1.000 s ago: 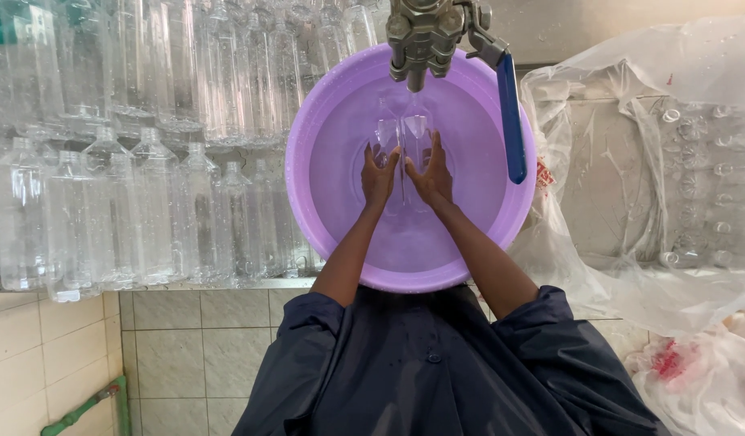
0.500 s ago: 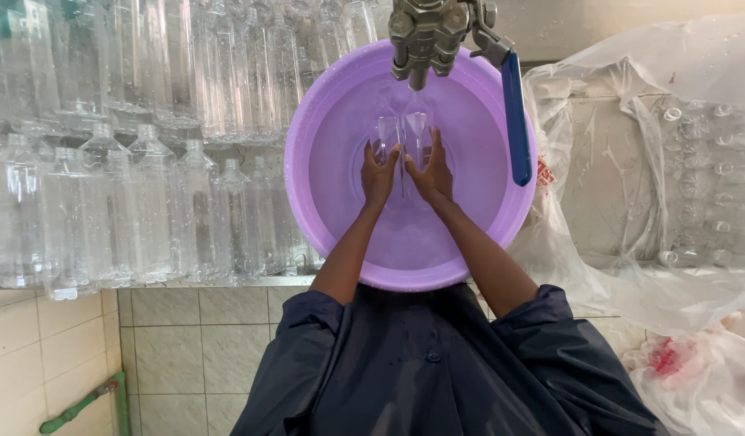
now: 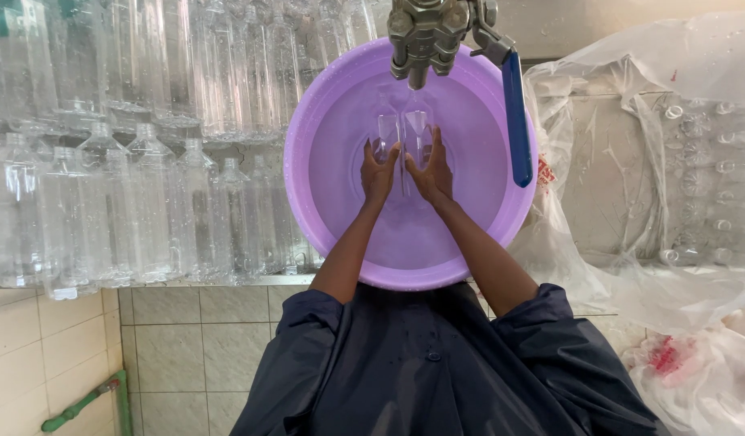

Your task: Rinsing clear plastic bottles in a basin of water and placing them into bags

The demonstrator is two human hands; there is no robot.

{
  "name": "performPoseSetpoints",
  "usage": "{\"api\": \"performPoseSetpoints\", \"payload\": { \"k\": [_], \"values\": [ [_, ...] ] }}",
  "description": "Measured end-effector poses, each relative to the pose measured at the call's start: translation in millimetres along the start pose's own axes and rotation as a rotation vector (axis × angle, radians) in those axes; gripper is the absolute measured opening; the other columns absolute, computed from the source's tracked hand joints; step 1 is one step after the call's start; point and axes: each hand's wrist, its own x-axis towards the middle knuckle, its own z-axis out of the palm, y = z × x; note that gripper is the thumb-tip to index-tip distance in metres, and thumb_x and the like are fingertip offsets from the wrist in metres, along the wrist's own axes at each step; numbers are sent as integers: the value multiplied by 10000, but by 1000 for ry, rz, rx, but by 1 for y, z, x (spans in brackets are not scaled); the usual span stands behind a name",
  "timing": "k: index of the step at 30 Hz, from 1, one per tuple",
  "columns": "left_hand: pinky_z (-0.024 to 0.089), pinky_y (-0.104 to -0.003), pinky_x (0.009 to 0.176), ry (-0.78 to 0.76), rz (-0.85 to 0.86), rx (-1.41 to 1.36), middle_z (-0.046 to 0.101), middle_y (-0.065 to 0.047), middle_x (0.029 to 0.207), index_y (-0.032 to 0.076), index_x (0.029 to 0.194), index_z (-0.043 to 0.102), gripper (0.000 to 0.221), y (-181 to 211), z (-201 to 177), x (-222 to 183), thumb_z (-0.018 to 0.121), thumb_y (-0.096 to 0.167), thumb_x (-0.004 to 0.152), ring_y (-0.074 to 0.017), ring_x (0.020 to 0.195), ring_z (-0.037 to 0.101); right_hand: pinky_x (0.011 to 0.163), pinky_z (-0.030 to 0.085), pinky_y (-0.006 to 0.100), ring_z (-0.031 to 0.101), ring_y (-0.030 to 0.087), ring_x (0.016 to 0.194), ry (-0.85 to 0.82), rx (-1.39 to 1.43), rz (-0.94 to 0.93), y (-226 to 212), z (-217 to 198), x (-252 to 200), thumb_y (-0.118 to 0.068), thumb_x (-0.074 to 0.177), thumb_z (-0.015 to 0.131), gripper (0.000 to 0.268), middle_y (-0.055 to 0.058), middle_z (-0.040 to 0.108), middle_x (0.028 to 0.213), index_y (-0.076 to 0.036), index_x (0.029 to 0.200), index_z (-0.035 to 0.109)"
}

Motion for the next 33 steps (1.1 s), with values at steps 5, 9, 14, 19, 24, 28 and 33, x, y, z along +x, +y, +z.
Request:
{"api": "performPoseSetpoints", "payload": {
  "k": [5, 9, 14, 19, 24, 28, 33],
  "values": [
    [486, -576, 1214, -7, -32, 38, 690, -162, 1499, 265, 1624, 481, 874, 11, -4, -6, 818, 678, 932, -390, 1405, 647, 1142, 525, 635, 663, 413, 1367, -12, -2, 10, 2, 1, 2, -546, 1067, 672, 960, 132, 470, 1667, -263, 1766, 78],
    [496, -561, 1200, -15, -26, 11, 676, -160, 1520, 245, 1594, 518, 842, 11, -5, -5, 815, 684, 939, -378, 1416, 641, 1133, 535, 625, 670, 398, 1358, -7, 17, 9, 0, 1, 2, -559, 1068, 669, 945, 128, 508, 1625, -272, 1764, 97],
    [475, -576, 1219, -21, -19, 42, 637, -142, 1578, 245, 1609, 508, 849, 8, -3, -5, 805, 684, 945, -372, 1439, 623, 1137, 528, 634, 658, 398, 1381, -3, 18, 2, 1, 0, -1, -560, 1064, 678, 954, 129, 465, 1676, -267, 1764, 101],
    [452, -582, 1244, -8, -26, 37, 611, -108, 1615, 268, 1633, 474, 886, -2, 4, 5, 816, 689, 932, -365, 1471, 595, 1116, 544, 627, 676, 394, 1355, 0, 41, -25, 6, 4, 2, -526, 1077, 669, 942, 132, 467, 1667, -247, 1764, 89],
    [486, -582, 1209, -10, -40, 47, 682, -165, 1513, 282, 1625, 485, 887, 16, -7, -8, 800, 725, 924, -397, 1404, 647, 1124, 541, 625, 677, 389, 1352, 5, 17, -24, -1, -1, 0, -512, 1069, 691, 954, 131, 486, 1645, -245, 1763, 94],
    [507, -594, 1184, -4, -29, 85, 712, -207, 1458, 243, 1627, 487, 880, 10, -3, -3, 787, 701, 938, -413, 1368, 676, 1117, 553, 601, 685, 384, 1338, -1, 35, -13, 5, 2, 2, -535, 1063, 692, 964, 116, 516, 1613, -276, 1764, 83],
    [516, -598, 1164, -23, -17, 14, 682, -206, 1498, 240, 1636, 472, 905, 14, -10, -9, 798, 711, 935, -430, 1377, 662, 1085, 571, 605, 689, 406, 1320, -1, 22, -18, 9, 5, 4, -540, 1066, 685, 962, 142, 533, 1579, -262, 1764, 83]
  ]
}}
